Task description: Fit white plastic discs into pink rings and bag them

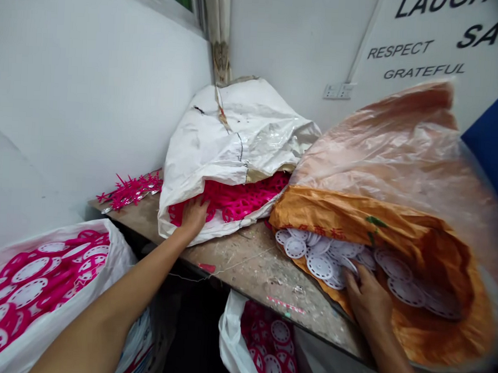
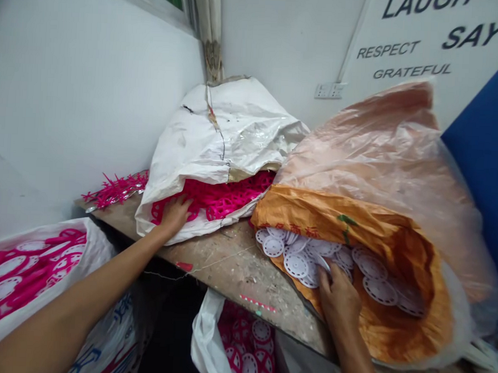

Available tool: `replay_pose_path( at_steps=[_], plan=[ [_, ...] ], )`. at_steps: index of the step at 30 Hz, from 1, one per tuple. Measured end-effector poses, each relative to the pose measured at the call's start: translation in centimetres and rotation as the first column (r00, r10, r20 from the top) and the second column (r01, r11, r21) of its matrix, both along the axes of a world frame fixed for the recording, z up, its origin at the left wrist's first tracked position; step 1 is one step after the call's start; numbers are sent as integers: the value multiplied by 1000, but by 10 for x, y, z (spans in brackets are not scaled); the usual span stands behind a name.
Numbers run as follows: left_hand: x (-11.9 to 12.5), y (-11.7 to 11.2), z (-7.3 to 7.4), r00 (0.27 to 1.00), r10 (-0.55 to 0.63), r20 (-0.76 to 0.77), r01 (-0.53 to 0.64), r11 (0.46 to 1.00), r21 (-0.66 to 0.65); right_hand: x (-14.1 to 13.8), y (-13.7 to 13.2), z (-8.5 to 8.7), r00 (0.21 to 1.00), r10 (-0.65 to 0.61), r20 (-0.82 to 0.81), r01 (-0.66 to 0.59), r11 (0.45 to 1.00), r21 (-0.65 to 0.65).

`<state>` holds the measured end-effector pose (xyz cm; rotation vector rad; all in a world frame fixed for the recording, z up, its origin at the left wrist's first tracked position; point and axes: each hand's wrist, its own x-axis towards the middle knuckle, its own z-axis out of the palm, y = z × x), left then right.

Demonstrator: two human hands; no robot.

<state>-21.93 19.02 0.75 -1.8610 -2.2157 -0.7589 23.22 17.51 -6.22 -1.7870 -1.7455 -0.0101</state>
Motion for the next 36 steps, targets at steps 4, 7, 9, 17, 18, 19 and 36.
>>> replay_pose_path(
  at_steps=[4,7,9,17,18,19,36],
  plan=[
    [10,-14,-3,997,-41,68,40,999,20,-3,-3,8,989,-144,-22,143,989,-35],
    [20,-35,-1,980,-93,179,84,995,55,-3,-4,12,991,-93,-95,97,995,38],
    [32,-53,-1,955,-109,276,84,991,101,-6,-8,17,984,-27,-178,47,993,110],
    [158,-143,-25,284,-121,951,236,970,53,-76,-97,43,577,320,-752,-389,917,91],
    [175,-151,-25,89,-78,993,285,957,49,-84,-107,42,553,349,-757,-443,892,87],
    [190,-158,-25,-53,-34,998,319,947,49,-90,-115,40,561,378,-737,-471,877,91],
    [227,-178,-27,72,-85,994,422,906,47,-77,-131,30,470,358,-807,-596,803,9]
  ],
)
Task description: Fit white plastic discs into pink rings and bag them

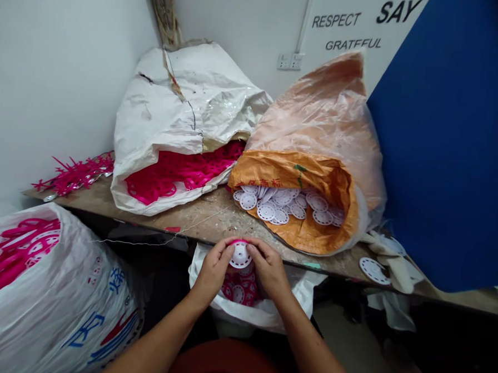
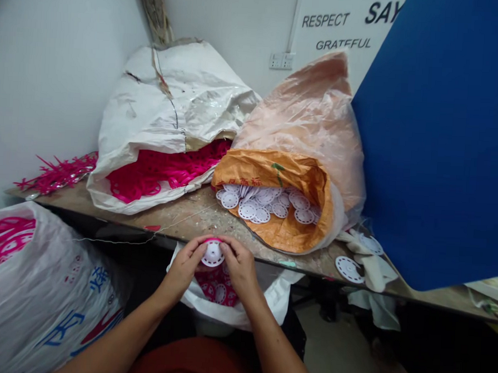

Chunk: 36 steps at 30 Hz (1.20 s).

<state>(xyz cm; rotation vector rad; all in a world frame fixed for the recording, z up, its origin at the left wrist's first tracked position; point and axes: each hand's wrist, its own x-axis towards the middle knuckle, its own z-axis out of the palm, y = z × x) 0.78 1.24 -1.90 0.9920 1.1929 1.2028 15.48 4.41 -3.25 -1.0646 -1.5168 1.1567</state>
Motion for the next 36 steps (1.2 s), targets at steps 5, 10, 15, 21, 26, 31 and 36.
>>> replay_pose_path(
  at_steps=[5,10,15,21,26,31,36],
  plan=[
    [-5,-6,-7,992,-117,51,122,988,-96,4,-3,-3,995,94,-19,-95,992,-78],
    [-8,-8,-15,992,-110,-58,104,990,-91,5,-1,4,971,154,184,-154,988,-10],
    [-41,5,-1,876,-156,-456,200,979,49,23,50,3,877,-106,469,-23,965,261],
    [-138,77,22,422,412,-808,48,879,474,33,103,-25,594,-451,667,82,858,507],
    [-189,162,27,403,456,-794,56,853,519,36,104,-33,611,-450,651,60,847,528],
    [-188,189,18,487,382,-785,97,870,484,37,100,-26,669,-471,574,107,826,554],
    [-177,151,20,589,414,-694,-36,872,489,37,95,-19,699,-547,461,204,770,604]
  ],
)
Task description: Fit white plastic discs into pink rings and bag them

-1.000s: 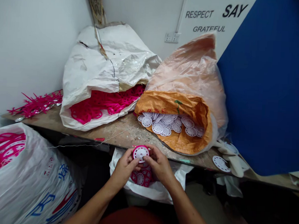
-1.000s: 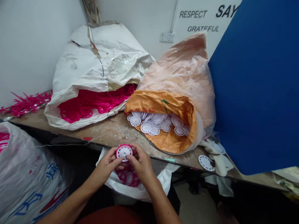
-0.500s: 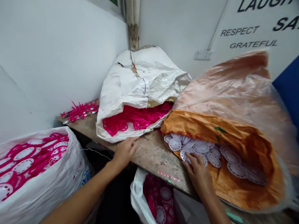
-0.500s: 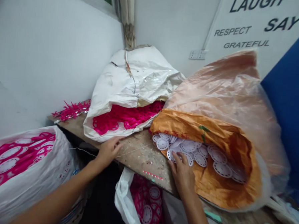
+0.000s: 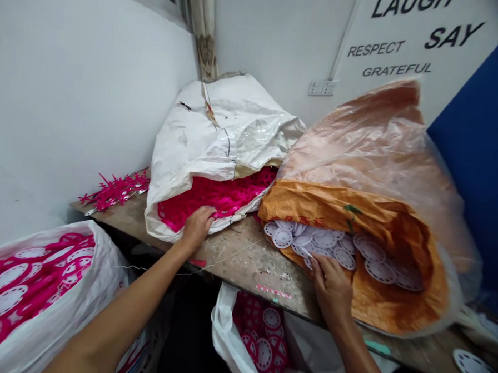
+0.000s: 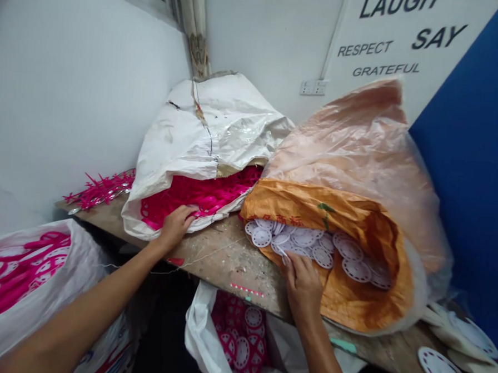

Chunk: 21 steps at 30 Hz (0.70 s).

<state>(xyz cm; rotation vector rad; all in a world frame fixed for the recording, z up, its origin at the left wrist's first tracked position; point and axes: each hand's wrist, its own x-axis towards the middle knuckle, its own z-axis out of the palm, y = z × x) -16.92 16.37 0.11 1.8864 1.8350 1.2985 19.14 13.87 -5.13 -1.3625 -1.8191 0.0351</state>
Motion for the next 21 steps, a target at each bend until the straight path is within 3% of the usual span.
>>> replay_pose_path(
  at_steps=[4,6,7,9,11,12,14,16,21],
  plan=[
    [29,-48,-1,973,95,211,-92,995,-24,-2,-3,5,991,27,-131,-27,1000,9],
    [54,-73,-5,925,82,371,-47,994,-101,-7,-10,10,964,45,-261,-68,995,-80],
    [68,-85,-6,863,65,501,15,988,-154,-11,-16,13,935,51,-351,-107,984,-142],
    [96,-107,-7,630,60,774,187,956,-226,-22,-31,21,842,67,-535,-224,946,-235],
    [121,-123,-5,391,94,916,334,912,-236,-34,-49,28,749,103,-655,-347,903,-254],
    [132,-128,-4,343,100,934,377,896,-235,-39,-58,31,727,130,-674,-388,888,-247],
    [149,-136,-3,331,98,938,429,870,-242,-46,-72,35,753,195,-629,-422,875,-235],
    [162,-140,-6,374,83,924,442,859,-257,-47,-82,35,816,254,-520,-408,889,-206],
    [173,-147,-17,596,-63,801,414,878,-239,-40,-92,31,851,318,-419,-426,883,-195]
  ],
)
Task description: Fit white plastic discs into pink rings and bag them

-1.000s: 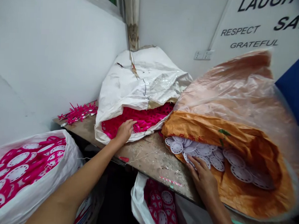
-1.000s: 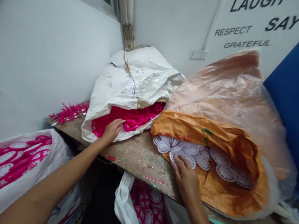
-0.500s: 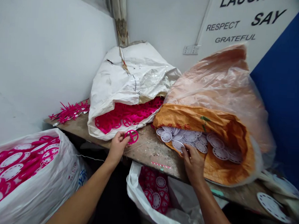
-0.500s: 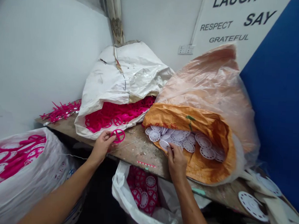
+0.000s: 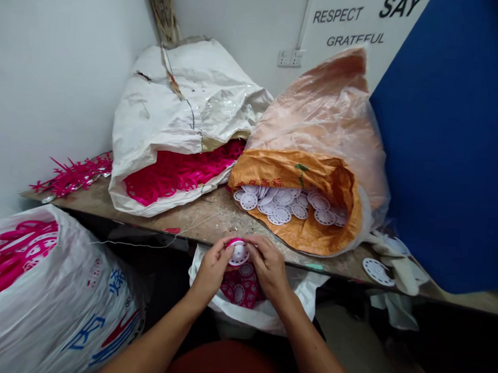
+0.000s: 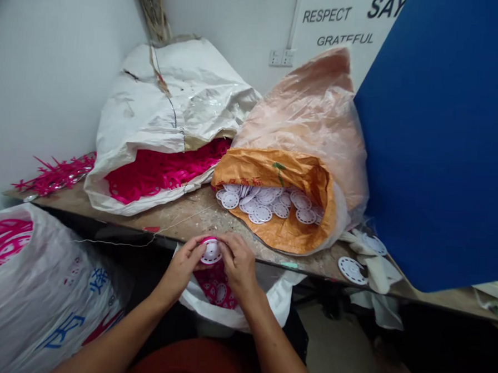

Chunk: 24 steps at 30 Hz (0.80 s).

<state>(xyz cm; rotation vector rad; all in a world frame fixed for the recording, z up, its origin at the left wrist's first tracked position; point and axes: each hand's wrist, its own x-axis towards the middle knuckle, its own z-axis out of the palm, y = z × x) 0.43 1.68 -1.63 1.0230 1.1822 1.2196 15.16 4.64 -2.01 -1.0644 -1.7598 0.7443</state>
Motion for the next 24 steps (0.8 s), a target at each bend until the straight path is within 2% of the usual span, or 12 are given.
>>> replay_pose_path(
  at_steps=[3,5,8,11,13,16,19,21,23,24],
  plan=[
    [-1,-1,-2,977,35,-208,-7,991,133,2,1,-2,997,60,45,-57,997,-58],
    [-1,-1,-1,963,52,-263,-10,987,157,1,3,-5,995,72,75,-67,996,-67],
    [-1,-2,-1,991,-2,-134,10,998,61,0,6,-8,998,30,47,-25,993,-114],
    [-2,-5,-3,996,-81,24,83,993,-89,3,5,-9,998,33,-56,-46,966,-254],
    [-3,-7,-6,993,-111,32,114,984,-138,5,2,-8,989,116,-88,-137,946,-294],
    [-5,-7,-10,995,-98,-22,95,988,-119,5,-5,-3,976,211,-56,-218,933,-285],
    [-6,-8,-13,994,-96,-44,91,990,-105,5,-5,3,974,228,11,-216,935,-282],
    [-9,-9,-12,989,-132,-65,125,987,-99,11,5,5,967,245,73,-216,937,-274],
    [-18,-8,-8,972,-163,-169,158,987,-43,26,23,2,973,169,155,-132,966,-224],
    [-26,-5,-5,954,-155,-258,161,987,3,35,36,-1,975,71,208,-35,984,-172]
  ],
)
